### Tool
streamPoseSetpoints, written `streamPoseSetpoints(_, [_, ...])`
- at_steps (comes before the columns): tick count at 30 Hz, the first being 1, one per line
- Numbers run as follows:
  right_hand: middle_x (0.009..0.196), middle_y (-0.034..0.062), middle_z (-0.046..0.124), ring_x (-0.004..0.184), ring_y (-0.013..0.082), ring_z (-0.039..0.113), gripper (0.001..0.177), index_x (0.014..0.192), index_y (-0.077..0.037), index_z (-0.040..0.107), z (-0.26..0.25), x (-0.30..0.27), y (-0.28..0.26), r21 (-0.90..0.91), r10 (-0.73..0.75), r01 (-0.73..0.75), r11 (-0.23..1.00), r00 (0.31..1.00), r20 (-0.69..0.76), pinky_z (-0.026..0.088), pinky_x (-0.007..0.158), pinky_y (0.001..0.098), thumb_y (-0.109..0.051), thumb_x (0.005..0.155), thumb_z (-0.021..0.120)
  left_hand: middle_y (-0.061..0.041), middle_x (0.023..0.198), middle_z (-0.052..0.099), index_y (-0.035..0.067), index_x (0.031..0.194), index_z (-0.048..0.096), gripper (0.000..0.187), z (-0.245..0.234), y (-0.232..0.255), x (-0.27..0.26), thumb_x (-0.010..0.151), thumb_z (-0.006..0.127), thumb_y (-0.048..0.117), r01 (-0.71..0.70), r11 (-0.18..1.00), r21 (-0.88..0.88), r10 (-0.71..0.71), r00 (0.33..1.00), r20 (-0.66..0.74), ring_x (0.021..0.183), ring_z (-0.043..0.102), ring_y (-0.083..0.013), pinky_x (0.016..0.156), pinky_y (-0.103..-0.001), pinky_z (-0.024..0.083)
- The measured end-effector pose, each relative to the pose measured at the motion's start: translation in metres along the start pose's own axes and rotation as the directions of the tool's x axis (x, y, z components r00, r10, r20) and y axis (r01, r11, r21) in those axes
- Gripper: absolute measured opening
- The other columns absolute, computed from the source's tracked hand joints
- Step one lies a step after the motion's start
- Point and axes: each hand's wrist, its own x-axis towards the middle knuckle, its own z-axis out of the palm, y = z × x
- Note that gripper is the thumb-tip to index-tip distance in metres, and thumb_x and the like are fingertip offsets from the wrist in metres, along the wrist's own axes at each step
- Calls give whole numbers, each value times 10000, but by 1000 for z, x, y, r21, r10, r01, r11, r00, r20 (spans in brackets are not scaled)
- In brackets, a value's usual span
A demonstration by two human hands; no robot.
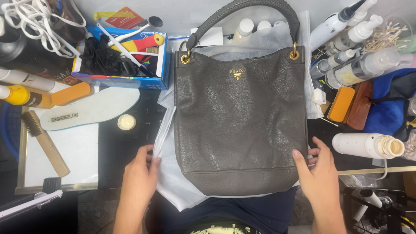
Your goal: The person cleans a dark gray leather handbag by applying a white cream with a small applicator and rubbing it into the surface with their hands. They repeatedly apply the cream and rub it across the bag's exterior, focusing on different areas to ensure even coverage.
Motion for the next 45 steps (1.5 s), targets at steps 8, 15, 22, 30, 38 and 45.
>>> streamPoseSetpoints(8, [1164, 176, 664, 993, 225, 678, 702, 1477, 14, 483, 19, -2, 24, 158, -7, 11, 987, 1000, -23, 548, 833, 356, -343, 922, 722, -237, 1180, 619, 38, 1284, 618, 455, -2, 19, -21, 834, 683, 70, -198, 950, 241, 256, 936, -240, 1047, 628, -413, 836, -477, 510])
streamPoseSetpoints(15, [1097, 179, 649, 1002, 185, 659, 669, 1453, 25, 430, 27, -5, 31, 427, -81, 117, 897, 992, -101, 556, 833, 301, -230, 916, 738, -109, 1399, 584, 88, 1182, 675, 305, 26, 71, -36, 880, 681, 132, -769, 639, 6, 769, 639, -30, 1328, 550, -336, 1094, -456, 448])
streamPoseSetpoints(22, [1312, 266, 527, 1176, 392, 548, 623, 1453, -37, 504, 15, -5, 13, -11, -179, 179, 984, 978, -104, 456, 1020, 493, -241, 905, 720, -242, 1498, 468, 61, 1272, 666, 489, 60, 74, -10, 852, 713, 309, -753, 646, 127, 761, 648, -29, 1394, 423, -424, 1114, -512, 358])
streamPoseSetpoints(30, [1661, 231, 298, 1544, 407, 261, 719, 1567, -50, 404, 32, 45, -28, -347, -673, 652, 674, 736, 76, 193, 1241, 573, -416, 977, 589, -207, 1604, 347, 125, 1424, 562, 674, 72, 96, 3, 824, 713, 392, -717, 625, 309, 722, 681, 120, 1514, 283, -390, 1212, -561, 249])
streamPoseSetpoints(38, [1680, 220, 205, 1561, 374, 135, 813, 1597, -28, 287, 60, 72, -7, -351, -588, 614, 707, 786, 190, 68, 1215, 586, -532, 989, 482, -233, 1646, 188, 165, 1552, 389, 861, 88, 86, 21, 868, 621, 634, -689, 650, 322, 692, 711, 123, 1535, 109, -409, 1206, -599, 90])
streamPoseSetpoints(45, [1668, 253, 219, 1570, 398, 136, 830, 1581, -23, 322, 43, 62, -26, -244, -565, 595, 765, 803, 189, 69, 1231, 587, -511, 950, 551, -274, 1625, 171, 142, 1537, 394, 891, 79, 102, 21, 824, 652, 608, -660, 661, 357, 629, 747, 218, 1513, 109, -461, 1187, -621, 92])
